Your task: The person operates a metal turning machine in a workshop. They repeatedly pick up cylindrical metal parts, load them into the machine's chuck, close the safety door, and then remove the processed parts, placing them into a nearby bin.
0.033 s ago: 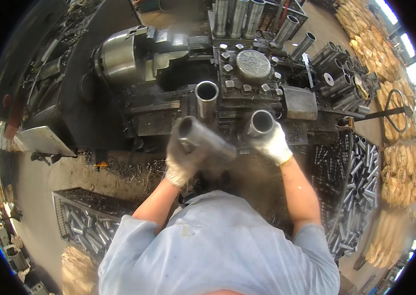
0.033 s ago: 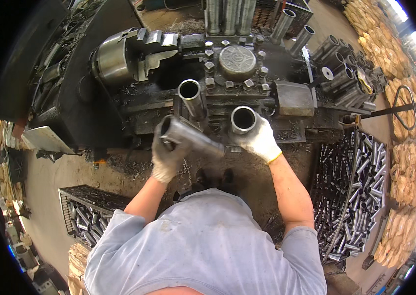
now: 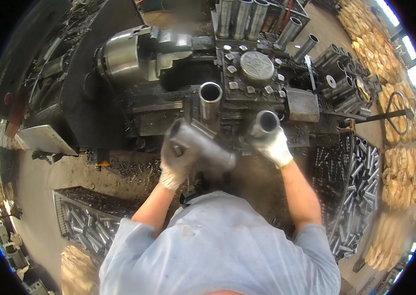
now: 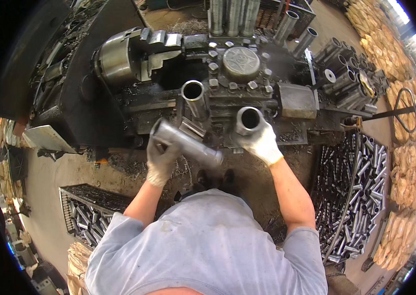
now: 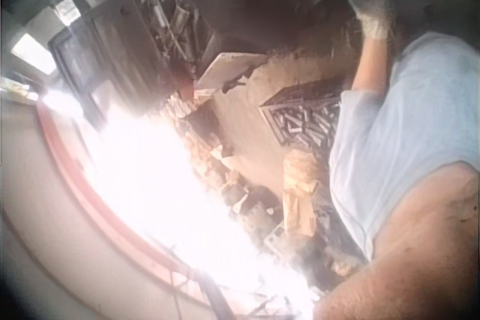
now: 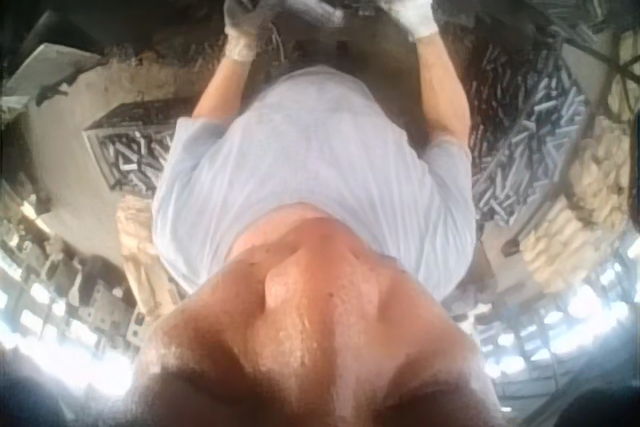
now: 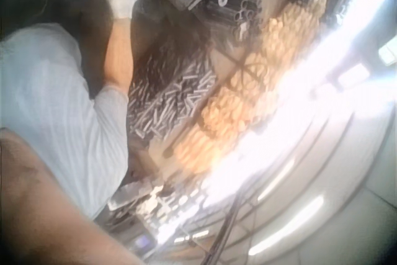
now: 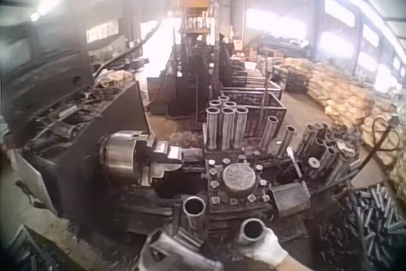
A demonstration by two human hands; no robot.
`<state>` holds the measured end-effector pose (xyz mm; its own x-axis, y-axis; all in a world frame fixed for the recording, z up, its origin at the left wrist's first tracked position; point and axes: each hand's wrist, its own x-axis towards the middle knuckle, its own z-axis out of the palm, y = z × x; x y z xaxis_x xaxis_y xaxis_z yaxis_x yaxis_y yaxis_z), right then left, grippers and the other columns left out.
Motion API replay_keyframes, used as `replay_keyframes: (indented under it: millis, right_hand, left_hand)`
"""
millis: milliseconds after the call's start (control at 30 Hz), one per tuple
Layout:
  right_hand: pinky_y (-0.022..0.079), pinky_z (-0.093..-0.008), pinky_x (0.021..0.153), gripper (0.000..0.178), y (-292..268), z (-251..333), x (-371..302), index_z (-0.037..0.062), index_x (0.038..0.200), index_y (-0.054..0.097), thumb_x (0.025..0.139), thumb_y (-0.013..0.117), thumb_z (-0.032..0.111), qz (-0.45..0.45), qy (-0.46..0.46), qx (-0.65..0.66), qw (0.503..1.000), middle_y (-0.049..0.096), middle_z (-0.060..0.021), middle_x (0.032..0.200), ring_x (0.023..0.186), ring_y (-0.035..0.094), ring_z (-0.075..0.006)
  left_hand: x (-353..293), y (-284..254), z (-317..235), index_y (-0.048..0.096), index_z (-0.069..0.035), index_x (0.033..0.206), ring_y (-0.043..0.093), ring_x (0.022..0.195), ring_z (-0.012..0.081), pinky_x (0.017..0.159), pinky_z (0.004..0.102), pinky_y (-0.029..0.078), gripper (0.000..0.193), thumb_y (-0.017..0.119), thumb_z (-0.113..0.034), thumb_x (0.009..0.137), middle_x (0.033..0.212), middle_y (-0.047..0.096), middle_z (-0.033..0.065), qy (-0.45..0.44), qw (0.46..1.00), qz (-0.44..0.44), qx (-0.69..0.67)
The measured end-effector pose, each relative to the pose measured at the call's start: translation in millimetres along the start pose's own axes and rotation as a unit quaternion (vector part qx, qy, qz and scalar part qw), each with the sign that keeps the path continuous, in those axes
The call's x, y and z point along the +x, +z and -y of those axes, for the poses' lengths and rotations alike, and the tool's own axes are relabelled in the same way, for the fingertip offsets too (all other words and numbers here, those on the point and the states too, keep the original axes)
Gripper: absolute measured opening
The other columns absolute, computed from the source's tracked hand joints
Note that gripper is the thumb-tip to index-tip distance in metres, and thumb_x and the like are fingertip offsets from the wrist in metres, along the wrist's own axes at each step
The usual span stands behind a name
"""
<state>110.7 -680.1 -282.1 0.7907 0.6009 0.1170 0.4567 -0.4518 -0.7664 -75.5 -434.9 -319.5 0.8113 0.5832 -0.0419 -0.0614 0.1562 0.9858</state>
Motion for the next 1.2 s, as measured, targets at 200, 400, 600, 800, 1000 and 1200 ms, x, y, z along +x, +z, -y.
replay_keyframes:
  millis: [200,400,600,800,1000,1200]
  right_hand:
    - [0.064,-0.0467,0.08,0.039,46.3,19.0,-30.4,0.0085,0.122,0.071,0.09,0.072,0.031,0.216,0.003,-0.278,0.936,0.078,-0.0204,0.102,0.088,0.078,-0.0378]
    - [0.06,-0.0498,0.061,0.03,165.4,36.5,27.2,0.0058,0.107,0.065,0.089,0.076,0.027,0.109,-0.151,-0.323,0.928,0.073,-0.0197,0.09,0.075,0.075,-0.0384]
    - [0.059,-0.0386,0.08,0.054,117.5,84.4,57.3,-0.001,0.12,0.071,0.086,0.08,0.04,0.252,0.157,0.167,0.94,0.076,-0.0158,0.092,0.084,0.073,-0.0261]
    - [0.057,-0.0412,0.094,0.082,108.2,162.0,74.8,0.0018,0.136,0.061,0.068,0.091,0.037,0.21,0.148,0.107,0.961,0.074,-0.0176,0.108,0.098,0.073,-0.03]
    - [0.063,-0.0443,0.089,0.081,-17.1,164.5,152.4,-0.002,0.142,0.058,0.071,0.09,0.022,0.122,-0.294,-0.062,0.946,0.076,-0.0213,0.116,0.098,0.078,-0.0367]
    - [0.064,-0.0454,0.08,0.05,-21.6,109.8,316.4,0.0069,0.124,0.071,0.078,0.083,0.021,0.123,-0.236,-0.617,0.741,0.079,-0.0187,0.107,0.091,0.079,-0.0328]
  left_hand:
    - [-13.7,-75.5,8.5,0.064,-0.007,0.139,0.074,0.109,0.0337,0.096,0.0554,0.062,0.07,0.053,-0.067,0.105,0.125,0.074,0.0162,-0.212,0.874,-0.016,-0.438]
    - [8.2,-100.8,32.3,0.065,-0.002,0.131,0.077,0.098,0.0368,0.086,0.0554,0.065,0.083,0.043,-0.077,0.103,0.116,0.075,0.0191,-0.188,0.842,0.029,-0.505]
    - [36.6,-76.5,5.2,0.058,-0.003,0.144,0.07,0.119,0.0353,0.104,0.0512,0.057,0.081,0.038,-0.073,0.108,0.132,0.07,0.0195,-0.109,0.858,0.066,-0.497]
    - [60.2,-36.3,9.7,0.054,-0.012,0.151,0.057,0.138,0.0286,0.117,0.0487,0.045,0.087,0.039,-0.082,0.102,0.146,0.062,0.0137,0.007,0.937,0.081,-0.341]
    - [191.7,-26.5,49.7,0.057,-0.007,0.149,0.066,0.128,0.0333,0.108,0.0459,0.054,0.054,0.067,-0.03,0.101,0.136,0.07,0.0152,0.167,0.856,0.179,0.456]
    - [91.2,-74.6,49.2,0.073,-0.005,0.129,0.071,0.113,0.0407,0.096,0.0454,0.058,0.035,0.074,-0.019,0.097,0.12,0.076,0.0207,0.179,0.881,-0.041,0.435]
